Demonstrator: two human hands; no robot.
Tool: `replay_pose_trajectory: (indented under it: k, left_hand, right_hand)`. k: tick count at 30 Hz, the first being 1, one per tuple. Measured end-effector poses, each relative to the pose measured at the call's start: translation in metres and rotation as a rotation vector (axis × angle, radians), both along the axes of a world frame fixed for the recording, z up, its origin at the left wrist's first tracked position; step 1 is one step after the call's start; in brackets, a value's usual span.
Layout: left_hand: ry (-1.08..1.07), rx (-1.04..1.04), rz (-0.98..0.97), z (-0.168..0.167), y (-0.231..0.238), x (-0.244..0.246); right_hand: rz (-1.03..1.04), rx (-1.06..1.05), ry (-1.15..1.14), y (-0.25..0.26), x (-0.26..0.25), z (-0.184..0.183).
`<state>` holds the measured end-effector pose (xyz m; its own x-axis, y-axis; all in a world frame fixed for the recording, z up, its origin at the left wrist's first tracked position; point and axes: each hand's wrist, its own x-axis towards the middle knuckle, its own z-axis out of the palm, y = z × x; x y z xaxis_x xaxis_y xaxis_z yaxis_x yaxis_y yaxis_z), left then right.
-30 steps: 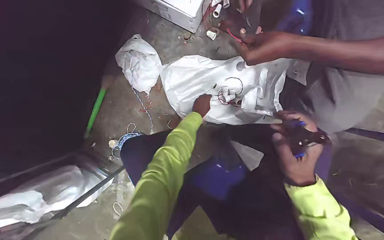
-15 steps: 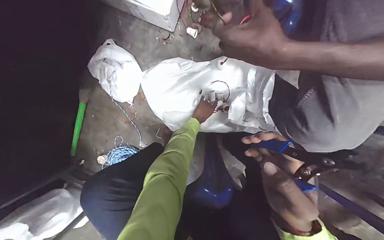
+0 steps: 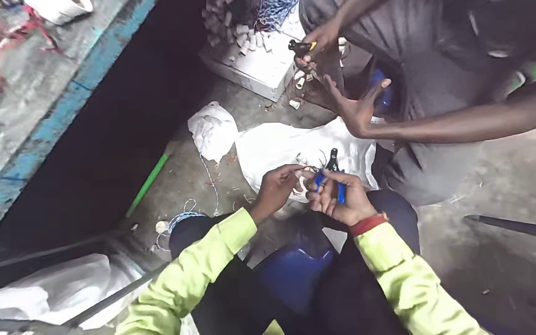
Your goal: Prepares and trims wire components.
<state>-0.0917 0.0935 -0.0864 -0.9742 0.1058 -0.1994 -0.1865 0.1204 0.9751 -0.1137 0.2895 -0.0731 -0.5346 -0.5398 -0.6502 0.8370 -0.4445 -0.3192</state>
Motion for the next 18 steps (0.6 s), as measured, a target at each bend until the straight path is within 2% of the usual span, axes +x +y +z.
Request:
replay_pose_trajectory:
  k: [5, 9, 12, 16, 18]
  left_hand:
    - [0.0, 0.154, 0.093, -0.006, -0.013, 0.007]
    - [-0.282, 0.382, 0.091, 0.009, -0.053, -0.003]
    - [-0.364, 0.491, 0.005, 0.009, -0.082, 0.006]
    - [-0.237, 0.806, -0.039, 0.017, -0.091, 0.007]
    - [-0.083, 0.756, -0.091, 0.015, -0.092, 0.006]
  right_hand:
    - [-0.084, -0.032, 0.186, -0.034, -0.041, 0.0]
    - [-0.039, 0.059, 0.235, -0.063, -0.078, -0.002]
    - [-0.1, 0.191, 0.197, -0.088, -0.09, 0.004]
    - [-0.138, 0.363, 0.187, -0.111, -0.101, -0.002]
    - [-0.067, 0.401, 0.168, -0.122, -0.096, -0.01]
